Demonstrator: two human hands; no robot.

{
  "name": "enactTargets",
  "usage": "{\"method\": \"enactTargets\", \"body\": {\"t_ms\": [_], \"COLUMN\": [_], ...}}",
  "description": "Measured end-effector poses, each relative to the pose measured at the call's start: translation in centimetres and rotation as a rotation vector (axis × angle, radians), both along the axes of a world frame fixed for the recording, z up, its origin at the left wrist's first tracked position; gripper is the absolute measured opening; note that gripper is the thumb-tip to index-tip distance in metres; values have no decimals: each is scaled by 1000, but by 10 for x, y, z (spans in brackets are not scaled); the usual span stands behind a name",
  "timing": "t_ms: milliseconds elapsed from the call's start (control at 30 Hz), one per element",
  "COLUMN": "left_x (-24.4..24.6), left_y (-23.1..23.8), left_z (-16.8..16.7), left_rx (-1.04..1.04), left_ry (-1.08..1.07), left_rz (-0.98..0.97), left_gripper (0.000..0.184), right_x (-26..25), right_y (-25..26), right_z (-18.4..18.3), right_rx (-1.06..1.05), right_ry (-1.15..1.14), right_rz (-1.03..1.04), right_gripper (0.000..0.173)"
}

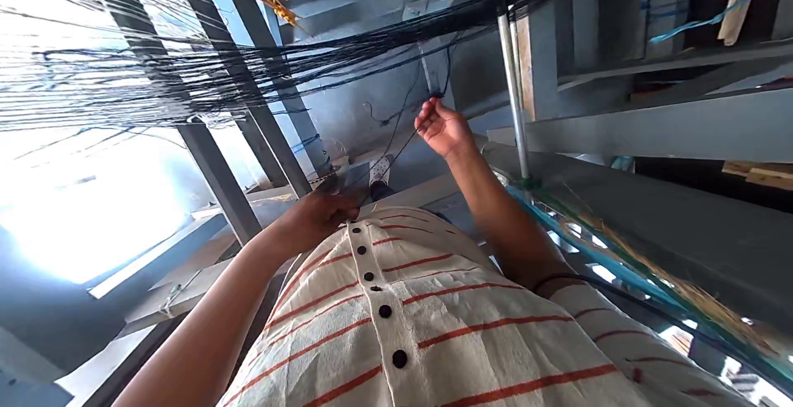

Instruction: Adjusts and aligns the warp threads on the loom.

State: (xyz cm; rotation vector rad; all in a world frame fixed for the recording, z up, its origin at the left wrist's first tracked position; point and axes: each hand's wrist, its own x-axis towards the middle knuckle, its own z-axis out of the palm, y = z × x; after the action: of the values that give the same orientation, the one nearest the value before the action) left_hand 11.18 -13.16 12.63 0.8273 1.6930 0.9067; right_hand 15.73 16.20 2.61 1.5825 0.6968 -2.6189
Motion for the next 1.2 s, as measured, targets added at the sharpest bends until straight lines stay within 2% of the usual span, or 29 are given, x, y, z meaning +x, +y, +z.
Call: {"method": "enactTargets", "body": {"t_ms": [167,233,300,333,400,433,467,600,700,800,933,1000,1133,1200], "left_x": [-4,-7,-12,-14,-17,-19,-21,-17,-16,-17,-19,-21,-25,-26], "left_y": [-10,-4,5,10,23,33,42,87,98,92,90,92,91,88], "left_z": [6,13,13,8,-6,-12,-20,-37,-36,-38,-29,-23,-15,-12], "left_rx": [9,-112,-334,-433,-509,-457,-341,158,275,299,268,203,96,87], "left_ry": [125,176,222,236,262,273,292,369,359,230,-346,-571,-692,-645], "left_rz": [-9,-80,-189,-217,-185,-120,-33,309,450,514,694,740,707,649], "left_gripper": [19,18,16,20,46,58,61,35,18,18,11,19,26,26], "right_x": [-3,-2,1,3,9,12,15,17,15,18,26,30,35,38], "right_y": [-5,-10,-11,-13,-20,-26,-32,-56,-59,-58,-55,-53,-52,-49], "right_z": [-4,-1,8,15,28,35,43,67,79,85,82,77,65,53], "right_rx": [0,57,142,179,243,265,270,165,174,209,311,340,513,661], "right_ry": [-116,-86,-47,-33,0,15,33,66,52,36,72,103,81,116], "right_rz": [-71,-30,84,151,286,341,391,400,404,430,506,492,450,505], "right_gripper": [27,24,21,19,18,19,19,19,19,22,30,33,16,17]}}
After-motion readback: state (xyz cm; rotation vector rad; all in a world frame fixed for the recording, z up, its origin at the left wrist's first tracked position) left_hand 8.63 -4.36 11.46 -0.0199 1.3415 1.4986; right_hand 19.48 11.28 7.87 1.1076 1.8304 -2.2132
